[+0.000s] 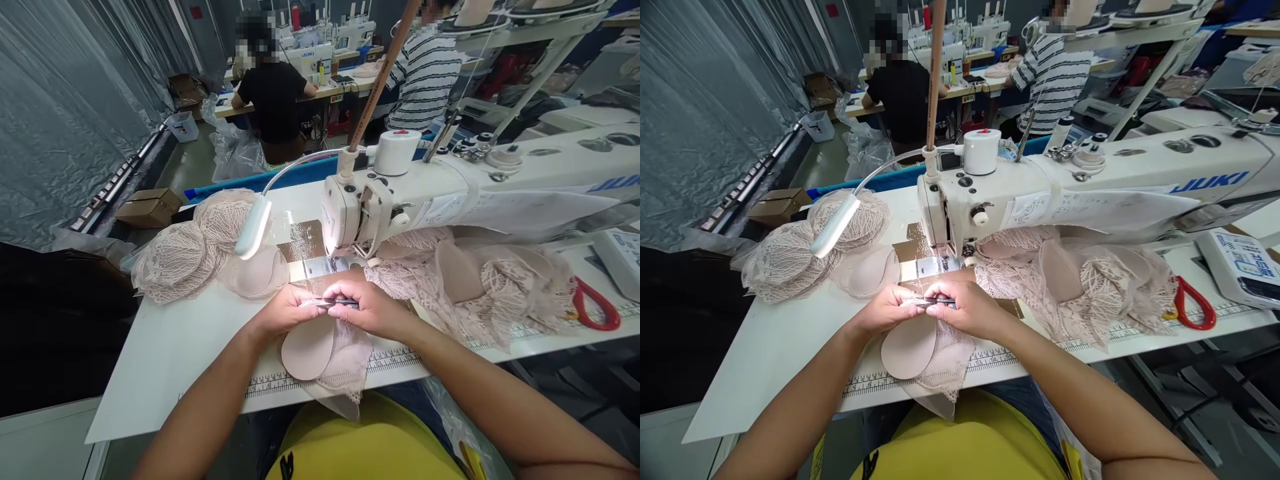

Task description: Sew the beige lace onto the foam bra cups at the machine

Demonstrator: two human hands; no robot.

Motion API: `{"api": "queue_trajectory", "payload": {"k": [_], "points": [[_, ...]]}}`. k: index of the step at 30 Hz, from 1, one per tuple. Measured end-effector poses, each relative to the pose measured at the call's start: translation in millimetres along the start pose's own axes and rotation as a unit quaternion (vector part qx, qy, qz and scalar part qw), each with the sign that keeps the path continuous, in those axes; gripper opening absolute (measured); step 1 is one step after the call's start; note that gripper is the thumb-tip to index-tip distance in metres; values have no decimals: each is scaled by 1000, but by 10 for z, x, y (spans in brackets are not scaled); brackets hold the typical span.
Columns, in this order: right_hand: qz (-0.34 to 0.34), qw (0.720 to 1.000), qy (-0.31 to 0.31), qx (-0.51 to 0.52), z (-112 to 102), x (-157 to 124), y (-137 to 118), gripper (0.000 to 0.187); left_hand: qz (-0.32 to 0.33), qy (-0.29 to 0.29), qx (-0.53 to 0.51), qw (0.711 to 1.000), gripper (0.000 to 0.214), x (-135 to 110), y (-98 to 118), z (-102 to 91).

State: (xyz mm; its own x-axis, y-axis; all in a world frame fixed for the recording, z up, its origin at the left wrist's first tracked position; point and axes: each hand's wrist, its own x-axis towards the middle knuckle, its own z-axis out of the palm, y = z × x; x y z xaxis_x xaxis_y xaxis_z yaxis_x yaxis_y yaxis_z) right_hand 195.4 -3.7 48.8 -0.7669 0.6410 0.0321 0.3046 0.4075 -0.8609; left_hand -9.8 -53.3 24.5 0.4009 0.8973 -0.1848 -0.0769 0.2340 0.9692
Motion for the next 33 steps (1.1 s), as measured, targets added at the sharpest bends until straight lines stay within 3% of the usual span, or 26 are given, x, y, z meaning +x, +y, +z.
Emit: {"api": "queue_trajectory", "payload": {"k": [9,13,18,22,25,28,33], "points": [[29,994,52,92,111,43,103,19,-23,14,53,998,35,-1,-8,14],[63,989,34,126,138,81,149,37,-18,-5,76,997,36,-1,50,7],[96,994,-13,57,79,78,180,16,-41,-60,215,974,36,-114,214,-210],[107,990,-63,63,26,59,215,17,-48,-14,297,953,44,-170,233,-302],[93,992,-44,73,74,97,213,27,-23,-8,289,957,47,-136,178,-224],[65,997,-19,46,149,150,194,20,-7,8,276,961,51,-113,158,-121],[21,998,-7,66,148,139,199,25,0,119,284,951,39,-250,284,-114]]}}
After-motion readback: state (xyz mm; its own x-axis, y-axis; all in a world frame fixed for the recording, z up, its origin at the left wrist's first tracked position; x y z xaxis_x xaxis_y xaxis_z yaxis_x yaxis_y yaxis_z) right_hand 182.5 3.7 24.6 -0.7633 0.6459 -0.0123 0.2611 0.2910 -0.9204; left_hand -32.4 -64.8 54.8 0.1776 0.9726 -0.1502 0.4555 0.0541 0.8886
